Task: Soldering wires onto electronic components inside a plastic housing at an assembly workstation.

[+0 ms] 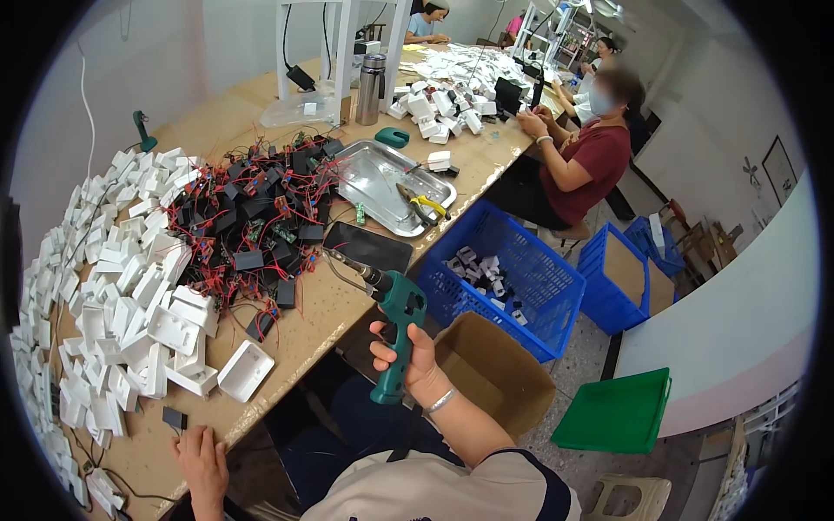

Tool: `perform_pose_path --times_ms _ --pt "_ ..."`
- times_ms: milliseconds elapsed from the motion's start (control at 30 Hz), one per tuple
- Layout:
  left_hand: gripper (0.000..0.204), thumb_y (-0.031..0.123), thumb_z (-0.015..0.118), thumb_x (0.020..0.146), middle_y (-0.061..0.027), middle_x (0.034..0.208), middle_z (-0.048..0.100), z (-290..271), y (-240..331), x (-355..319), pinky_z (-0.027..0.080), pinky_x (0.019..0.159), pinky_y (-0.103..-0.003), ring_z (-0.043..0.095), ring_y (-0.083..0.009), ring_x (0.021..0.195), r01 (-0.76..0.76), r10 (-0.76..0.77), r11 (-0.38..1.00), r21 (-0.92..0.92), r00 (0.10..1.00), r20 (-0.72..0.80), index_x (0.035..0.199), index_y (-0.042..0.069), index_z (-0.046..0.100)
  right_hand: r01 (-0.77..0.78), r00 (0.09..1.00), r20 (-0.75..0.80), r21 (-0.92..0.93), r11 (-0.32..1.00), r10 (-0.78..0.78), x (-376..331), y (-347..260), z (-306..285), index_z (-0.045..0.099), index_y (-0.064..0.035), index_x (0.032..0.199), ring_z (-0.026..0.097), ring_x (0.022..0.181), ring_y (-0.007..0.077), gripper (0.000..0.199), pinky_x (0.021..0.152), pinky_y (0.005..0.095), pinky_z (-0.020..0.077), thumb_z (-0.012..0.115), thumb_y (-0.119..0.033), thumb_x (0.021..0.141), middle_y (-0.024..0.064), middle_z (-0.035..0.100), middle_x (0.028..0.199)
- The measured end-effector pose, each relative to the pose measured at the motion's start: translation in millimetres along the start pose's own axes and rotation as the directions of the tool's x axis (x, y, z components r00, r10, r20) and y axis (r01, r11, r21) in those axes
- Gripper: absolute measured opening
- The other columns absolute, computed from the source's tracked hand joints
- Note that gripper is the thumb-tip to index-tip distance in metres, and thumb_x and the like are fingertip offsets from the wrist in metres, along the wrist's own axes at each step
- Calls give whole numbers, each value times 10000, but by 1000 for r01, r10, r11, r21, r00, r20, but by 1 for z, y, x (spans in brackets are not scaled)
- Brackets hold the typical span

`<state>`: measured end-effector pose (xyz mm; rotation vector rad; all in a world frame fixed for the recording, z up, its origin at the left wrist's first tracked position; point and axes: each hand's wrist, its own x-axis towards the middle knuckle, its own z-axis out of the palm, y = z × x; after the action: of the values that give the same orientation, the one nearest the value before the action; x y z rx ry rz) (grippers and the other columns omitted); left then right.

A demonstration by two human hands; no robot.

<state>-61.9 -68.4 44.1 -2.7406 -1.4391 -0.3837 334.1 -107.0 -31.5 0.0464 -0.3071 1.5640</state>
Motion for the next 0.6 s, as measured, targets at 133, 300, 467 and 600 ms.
perform_pose_path --times_ms 133,300,467,600 --pt "287 188 587 801 -124 1062 543 5 -26 -13 310 935 -491 497 -305 1013 -75 74 997 5 996 46 1055 57 562 -25 1000 19 -3 1000 25 10 0 -2 378 -165 1344 501 688 156 584 652 346 466 620 -308 832 101 561 1193" --pt "343 282 614 806 -123 1126 558 -6 -36 -14 281 973 -568 491 -334 1074 -66 78 994 -86 987 138 1098 103 586 -77 996 42 -20 997 78 25 4 -5 338 -177 1367 511 700 148 599 665 336 470 601 -311 846 109 561 1200" --pt "283 187 591 812 -123 1098 569 -14 -43 -17 281 969 -564 499 -344 1049 -42 68 990 -135 979 193 1079 94 590 -88 995 49 -14 996 89 29 6 -10 324 -183 1372 519 707 152 598 668 339 471 593 -311 853 115 559 1203" --pt "262 147 567 820 -136 1091 567 -20 -45 -21 278 980 -549 497 -346 1047 18 23 991 -129 951 308 1075 87 586 -82 995 51 -24 996 83 27 8 -7 322 -186 1372 519 707 153 600 668 341 471 594 -311 853 116 558 1206"
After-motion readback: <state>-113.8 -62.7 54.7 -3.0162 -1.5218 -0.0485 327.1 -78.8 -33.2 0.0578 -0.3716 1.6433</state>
